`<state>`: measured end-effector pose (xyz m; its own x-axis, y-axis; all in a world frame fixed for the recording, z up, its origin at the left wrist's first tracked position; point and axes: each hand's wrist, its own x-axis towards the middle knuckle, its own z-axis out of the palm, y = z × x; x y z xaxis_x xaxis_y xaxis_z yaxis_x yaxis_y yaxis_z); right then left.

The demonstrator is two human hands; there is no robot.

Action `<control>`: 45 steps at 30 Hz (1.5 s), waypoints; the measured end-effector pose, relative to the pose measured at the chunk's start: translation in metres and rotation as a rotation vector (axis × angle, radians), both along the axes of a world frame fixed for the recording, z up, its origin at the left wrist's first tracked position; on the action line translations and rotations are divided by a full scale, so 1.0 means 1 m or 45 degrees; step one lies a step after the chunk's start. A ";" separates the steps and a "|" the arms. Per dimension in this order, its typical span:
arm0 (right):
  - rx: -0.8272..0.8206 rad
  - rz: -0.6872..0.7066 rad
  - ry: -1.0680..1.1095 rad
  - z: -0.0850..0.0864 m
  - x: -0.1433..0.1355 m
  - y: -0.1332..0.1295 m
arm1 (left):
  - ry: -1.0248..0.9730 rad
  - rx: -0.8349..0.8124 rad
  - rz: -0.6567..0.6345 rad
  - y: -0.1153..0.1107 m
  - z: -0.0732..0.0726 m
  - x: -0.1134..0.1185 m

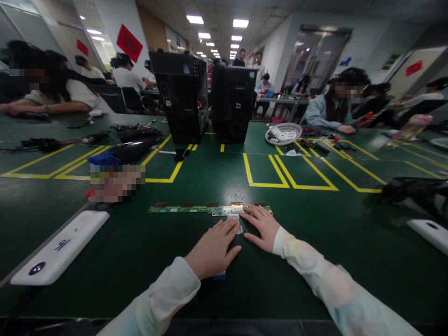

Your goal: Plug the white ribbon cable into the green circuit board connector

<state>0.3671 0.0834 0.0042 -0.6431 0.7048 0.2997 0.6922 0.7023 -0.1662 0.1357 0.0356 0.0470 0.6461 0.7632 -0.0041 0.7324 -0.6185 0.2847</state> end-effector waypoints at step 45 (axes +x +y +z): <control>0.011 0.005 -0.011 -0.006 0.002 0.003 | -0.142 0.111 0.018 0.009 -0.008 -0.004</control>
<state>0.3693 0.0866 -0.0019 -0.6483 0.6999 0.2997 0.6911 0.7062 -0.1541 0.1319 0.0448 0.0386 0.6281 0.7665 0.1341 0.7079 -0.6344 0.3106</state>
